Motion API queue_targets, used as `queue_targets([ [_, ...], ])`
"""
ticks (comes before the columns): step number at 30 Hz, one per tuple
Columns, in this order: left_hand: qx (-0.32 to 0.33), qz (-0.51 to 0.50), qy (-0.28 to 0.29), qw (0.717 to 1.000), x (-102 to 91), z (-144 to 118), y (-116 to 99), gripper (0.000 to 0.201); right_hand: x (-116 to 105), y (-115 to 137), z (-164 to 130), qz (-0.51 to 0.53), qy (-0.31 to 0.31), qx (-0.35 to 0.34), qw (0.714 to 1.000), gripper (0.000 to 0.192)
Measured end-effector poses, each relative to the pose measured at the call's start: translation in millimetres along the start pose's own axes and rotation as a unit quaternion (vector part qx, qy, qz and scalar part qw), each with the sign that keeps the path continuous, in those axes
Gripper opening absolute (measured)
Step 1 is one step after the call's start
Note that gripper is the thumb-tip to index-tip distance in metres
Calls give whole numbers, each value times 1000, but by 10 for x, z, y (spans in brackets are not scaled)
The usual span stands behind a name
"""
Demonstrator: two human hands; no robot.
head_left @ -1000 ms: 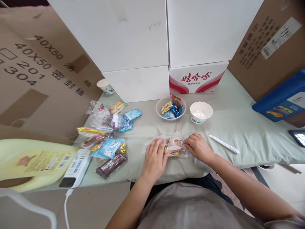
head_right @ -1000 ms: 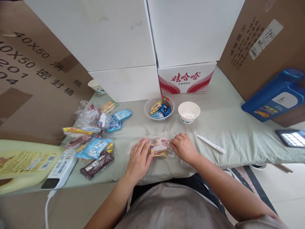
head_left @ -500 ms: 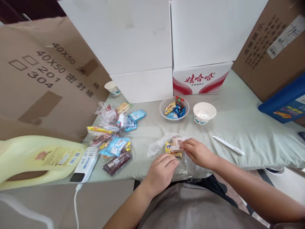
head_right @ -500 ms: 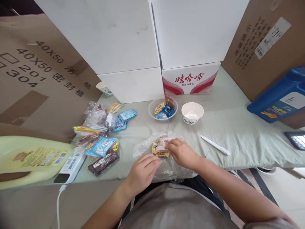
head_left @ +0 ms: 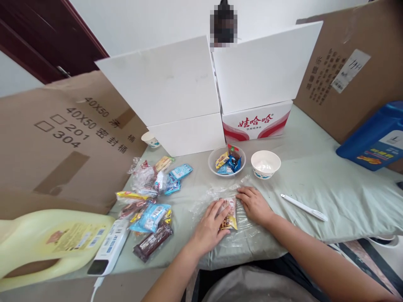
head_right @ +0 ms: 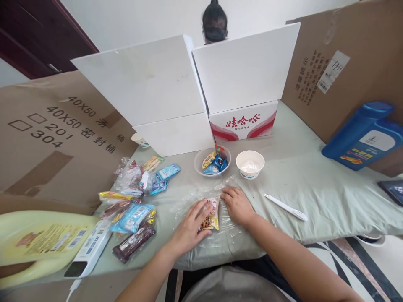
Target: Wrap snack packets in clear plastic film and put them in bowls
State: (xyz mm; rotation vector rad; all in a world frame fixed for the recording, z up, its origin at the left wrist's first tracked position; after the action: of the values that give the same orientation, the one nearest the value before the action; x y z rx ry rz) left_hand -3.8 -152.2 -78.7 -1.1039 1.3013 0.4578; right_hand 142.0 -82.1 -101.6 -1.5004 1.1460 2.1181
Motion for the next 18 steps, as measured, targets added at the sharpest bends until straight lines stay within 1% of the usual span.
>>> queue_targets([
  [2, 14, -30, -12, 999, -98, 13, 25, 62, -8, 11, 4, 5, 6, 5, 1000, 29],
  [5, 18, -110, -30, 993, -235, 75, 101, 43, -25, -1, 12, 21, 15, 10, 1000, 28],
  [7, 8, -139, -25, 990, -247, 124, 130, 34, -32, -10, 15, 32, 20, 13, 999, 27],
  [8, 2, -136, -15, 991, -221, 149, 121, 33, -34, -10, 16, 35, 22, 14, 999, 27],
  [9, -4, -122, -3, 993, -178, 171, 96, 36, -36, -9, 16, 37, 23, 14, 999, 26],
  [13, -36, -33, 24, 998, 25, 245, -53, 73, -39, 8, 16, 31, 20, 12, 999, 26],
  [14, -43, -21, 27, 998, 54, 257, -78, 77, -38, 11, 17, 30, 20, 11, 999, 25],
  [16, -46, -28, 31, 998, 63, 260, -94, 74, -35, 15, 17, 29, 23, 9, 999, 25],
  [18, -34, -85, 27, 995, 15, 213, -47, 62, -35, 13, 15, 30, 28, 10, 999, 24],
])
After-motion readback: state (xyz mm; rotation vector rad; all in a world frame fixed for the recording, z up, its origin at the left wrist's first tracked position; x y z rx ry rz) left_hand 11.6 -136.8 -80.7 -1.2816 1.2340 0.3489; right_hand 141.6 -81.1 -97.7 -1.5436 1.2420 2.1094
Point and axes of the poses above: each hand's wrist, its own z-axis towards the middle knuckle, its own x-axis out of the palm, y = z × x, the point moved 8 cm from there along z, towards the middle knuckle, and after that the axes turned 15 degrees about y, right-handed, at the moved point
